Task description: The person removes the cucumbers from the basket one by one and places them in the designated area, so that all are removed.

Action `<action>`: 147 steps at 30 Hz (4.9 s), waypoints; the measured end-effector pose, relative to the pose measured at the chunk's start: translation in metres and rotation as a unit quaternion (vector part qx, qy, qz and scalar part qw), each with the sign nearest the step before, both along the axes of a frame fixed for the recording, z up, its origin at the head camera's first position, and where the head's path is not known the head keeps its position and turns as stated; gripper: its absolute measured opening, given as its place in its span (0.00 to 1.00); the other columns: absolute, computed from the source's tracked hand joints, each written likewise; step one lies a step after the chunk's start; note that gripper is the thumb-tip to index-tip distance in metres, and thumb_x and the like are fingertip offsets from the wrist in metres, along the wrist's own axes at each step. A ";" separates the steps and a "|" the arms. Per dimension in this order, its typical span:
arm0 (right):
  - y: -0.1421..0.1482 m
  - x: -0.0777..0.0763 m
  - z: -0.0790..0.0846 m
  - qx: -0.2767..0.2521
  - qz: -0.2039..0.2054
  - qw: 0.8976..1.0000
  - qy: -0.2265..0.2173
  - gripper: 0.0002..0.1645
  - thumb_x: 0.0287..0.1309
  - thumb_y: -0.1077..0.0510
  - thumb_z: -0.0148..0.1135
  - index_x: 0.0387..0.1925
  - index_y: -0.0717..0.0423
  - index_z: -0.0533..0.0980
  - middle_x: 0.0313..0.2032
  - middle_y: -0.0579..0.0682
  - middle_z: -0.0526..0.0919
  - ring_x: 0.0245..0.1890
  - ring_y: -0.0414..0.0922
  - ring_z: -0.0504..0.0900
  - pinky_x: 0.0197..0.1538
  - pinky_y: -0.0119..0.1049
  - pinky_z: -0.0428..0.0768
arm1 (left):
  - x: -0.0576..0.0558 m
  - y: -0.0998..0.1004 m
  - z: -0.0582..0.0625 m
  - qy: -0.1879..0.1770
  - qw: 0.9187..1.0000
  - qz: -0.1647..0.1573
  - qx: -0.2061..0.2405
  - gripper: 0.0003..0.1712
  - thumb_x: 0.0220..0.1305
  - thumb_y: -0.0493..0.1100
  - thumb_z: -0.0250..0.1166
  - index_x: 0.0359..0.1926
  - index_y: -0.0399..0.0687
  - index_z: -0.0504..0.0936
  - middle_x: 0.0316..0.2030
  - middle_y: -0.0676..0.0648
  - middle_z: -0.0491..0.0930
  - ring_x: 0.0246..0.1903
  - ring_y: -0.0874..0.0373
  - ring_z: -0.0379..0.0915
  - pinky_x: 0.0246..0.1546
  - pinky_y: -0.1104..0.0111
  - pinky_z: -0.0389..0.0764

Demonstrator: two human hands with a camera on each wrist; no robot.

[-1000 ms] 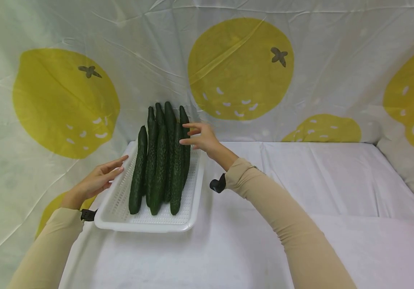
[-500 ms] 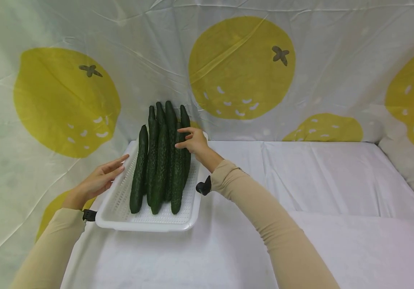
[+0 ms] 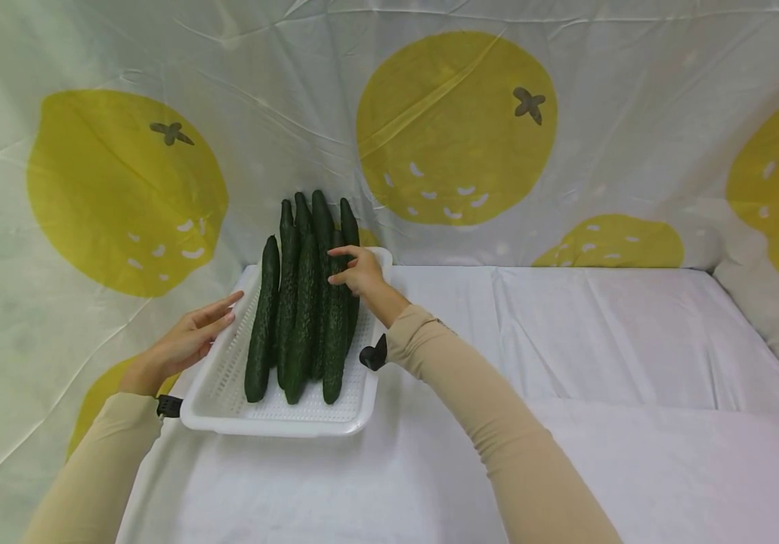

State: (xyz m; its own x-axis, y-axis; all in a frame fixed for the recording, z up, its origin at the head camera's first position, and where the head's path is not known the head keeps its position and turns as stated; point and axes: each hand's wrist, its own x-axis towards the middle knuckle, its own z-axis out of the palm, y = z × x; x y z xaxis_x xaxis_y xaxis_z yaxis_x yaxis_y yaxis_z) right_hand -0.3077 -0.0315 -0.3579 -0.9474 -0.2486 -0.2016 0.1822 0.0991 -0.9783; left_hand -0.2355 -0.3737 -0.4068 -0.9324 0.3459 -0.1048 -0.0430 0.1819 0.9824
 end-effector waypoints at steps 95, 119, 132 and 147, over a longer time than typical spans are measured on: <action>0.061 -0.004 0.052 -0.025 0.050 0.998 0.003 0.46 0.53 0.75 0.69 0.71 0.46 0.69 0.64 0.65 0.68 0.49 0.57 0.78 0.48 0.52 0.82 | 0.001 0.002 0.000 -0.023 0.998 0.028 0.048 0.32 0.77 0.37 0.52 0.78 0.49 0.56 0.53 0.49 0.79 0.37 0.63 0.78 0.31 0.74 0.81; 0.120 -0.006 0.049 0.003 0.077 0.997 -0.014 0.46 0.59 0.74 0.65 0.74 0.43 0.64 0.61 0.68 0.70 0.38 0.50 0.78 0.48 0.47 0.82 | -0.002 0.002 -0.004 -0.012 0.998 0.030 0.059 0.32 0.77 0.36 0.52 0.78 0.46 0.55 0.51 0.48 0.80 0.35 0.63 0.79 0.30 0.73 0.82; 0.135 -0.005 0.033 0.012 0.085 0.996 -0.026 0.46 0.58 0.73 0.66 0.74 0.44 0.65 0.67 0.71 0.62 0.28 0.47 0.73 0.43 0.45 0.82 | 0.000 0.001 -0.004 -0.014 0.998 0.028 0.055 0.32 0.78 0.37 0.52 0.78 0.48 0.55 0.53 0.47 0.79 0.37 0.62 0.80 0.32 0.73 0.82; 0.140 -0.003 0.001 -0.008 0.102 0.994 -0.033 0.48 0.56 0.77 0.66 0.75 0.51 0.62 0.59 0.71 0.72 0.34 0.45 0.84 0.40 0.43 0.83 | 0.001 0.003 -0.003 -0.009 0.998 0.031 0.048 0.33 0.77 0.37 0.53 0.78 0.47 0.56 0.54 0.43 0.78 0.37 0.61 0.80 0.32 0.73 0.82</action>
State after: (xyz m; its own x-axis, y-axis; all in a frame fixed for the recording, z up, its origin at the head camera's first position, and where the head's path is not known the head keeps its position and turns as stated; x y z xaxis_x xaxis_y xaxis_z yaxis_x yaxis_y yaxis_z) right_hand -0.3103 0.1089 -0.3568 -0.8621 -0.4374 -0.2559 0.2232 0.1256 -0.9666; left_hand -0.2344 -0.3710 -0.4099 -0.9505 0.2973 -0.0903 -0.0686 0.0827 0.9942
